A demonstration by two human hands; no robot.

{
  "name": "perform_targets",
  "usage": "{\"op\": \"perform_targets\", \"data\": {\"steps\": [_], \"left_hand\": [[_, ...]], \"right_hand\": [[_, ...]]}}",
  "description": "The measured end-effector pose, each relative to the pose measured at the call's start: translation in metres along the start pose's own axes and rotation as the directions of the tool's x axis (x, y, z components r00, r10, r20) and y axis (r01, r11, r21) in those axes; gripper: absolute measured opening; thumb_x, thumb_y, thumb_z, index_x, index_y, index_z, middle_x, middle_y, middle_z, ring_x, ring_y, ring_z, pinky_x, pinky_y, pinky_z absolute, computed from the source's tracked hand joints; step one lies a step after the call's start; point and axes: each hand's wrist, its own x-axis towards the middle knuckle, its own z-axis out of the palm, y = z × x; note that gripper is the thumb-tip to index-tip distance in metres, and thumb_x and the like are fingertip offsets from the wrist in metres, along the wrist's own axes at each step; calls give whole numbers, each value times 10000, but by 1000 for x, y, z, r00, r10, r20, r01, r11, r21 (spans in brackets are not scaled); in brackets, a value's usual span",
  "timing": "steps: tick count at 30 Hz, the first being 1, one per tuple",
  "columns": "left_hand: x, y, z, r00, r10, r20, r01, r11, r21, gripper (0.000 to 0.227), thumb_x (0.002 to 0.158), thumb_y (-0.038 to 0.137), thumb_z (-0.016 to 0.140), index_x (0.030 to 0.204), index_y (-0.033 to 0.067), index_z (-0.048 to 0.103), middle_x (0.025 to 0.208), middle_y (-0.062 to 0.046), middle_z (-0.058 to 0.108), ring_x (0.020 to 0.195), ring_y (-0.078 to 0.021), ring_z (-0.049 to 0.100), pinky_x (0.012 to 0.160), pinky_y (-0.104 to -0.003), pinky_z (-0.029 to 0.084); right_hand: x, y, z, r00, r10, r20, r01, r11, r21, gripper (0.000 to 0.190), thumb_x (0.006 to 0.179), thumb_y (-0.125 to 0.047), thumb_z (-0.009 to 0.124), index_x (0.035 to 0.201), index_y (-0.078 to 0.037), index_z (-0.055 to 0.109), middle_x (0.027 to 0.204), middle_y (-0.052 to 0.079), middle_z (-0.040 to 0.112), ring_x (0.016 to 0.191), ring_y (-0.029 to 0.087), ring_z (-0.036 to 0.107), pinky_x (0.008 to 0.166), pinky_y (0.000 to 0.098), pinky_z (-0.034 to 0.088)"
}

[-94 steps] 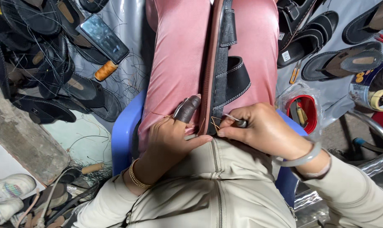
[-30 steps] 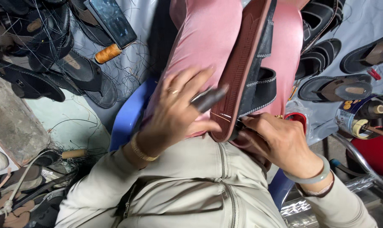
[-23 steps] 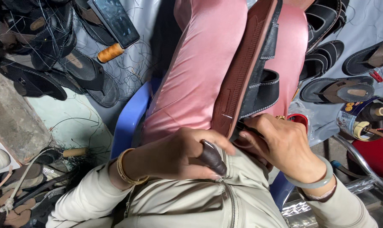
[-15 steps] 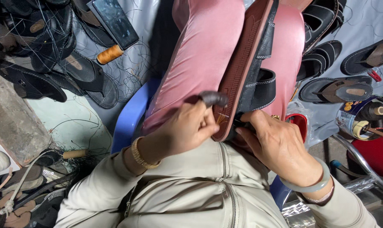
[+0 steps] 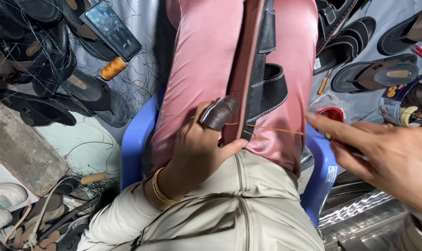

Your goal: The person sews the sole of a black sandal using a needle and thread, pulling loops through the material while holding the shoe between their legs.

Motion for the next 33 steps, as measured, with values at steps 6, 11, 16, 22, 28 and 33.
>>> {"op": "perform_targets", "data": {"steps": [6,11,16,22,28,33], "left_hand": [[-17,-8,-3,965,255,-54,-254,967,22,411,749,276,812,970,11,588,729,-144,557,643,-304,558,601,-393,474],[-53,-21,1,883,458,103,-469,852,232,741,1070,322,459,1459,297,-171,1312,-105,537,805,-193,616,556,-403,450],[-26,-17,2,997,75,36,-74,997,-26,748,734,516,727,1273,53,496,720,43,530,568,-163,541,627,-320,505],[-19,-18,5,989,-3,146,16,996,-86,788,706,531,711,1296,72,462,750,41,577,634,-181,603,675,-329,509],[-21,-23,9,983,-13,185,49,981,-187,779,710,474,743,1310,73,447,614,66,434,523,-132,488,599,-304,469],[-20,-20,7,960,-99,263,151,971,-184,808,688,483,742,1324,99,425,580,81,423,535,-119,491,586,-294,467]], "right_hand": [[4,-21,11,969,-247,3,210,828,520,129,835,-274,506,827,-216,620,714,-86,660,617,117,681,589,295,512],[34,-47,7,979,142,-144,32,594,804,209,886,-286,512,855,-106,613,693,26,647,599,131,556,587,302,407],[51,-52,9,991,47,-122,85,481,873,98,807,-238,617,881,-175,609,711,-73,672,599,48,577,606,230,439],[52,-50,6,994,-31,-105,102,605,790,105,820,-277,599,844,-197,662,597,-35,655,576,137,536,503,285,418],[53,-49,17,984,-139,107,-122,-102,987,180,842,-176,616,732,-42,664,591,24,619,424,62,433,335,197,357],[54,-62,29,998,49,50,-60,234,970,133,735,-224,704,768,-101,743,969,32,753,937,19,643,801,152,450]]}}
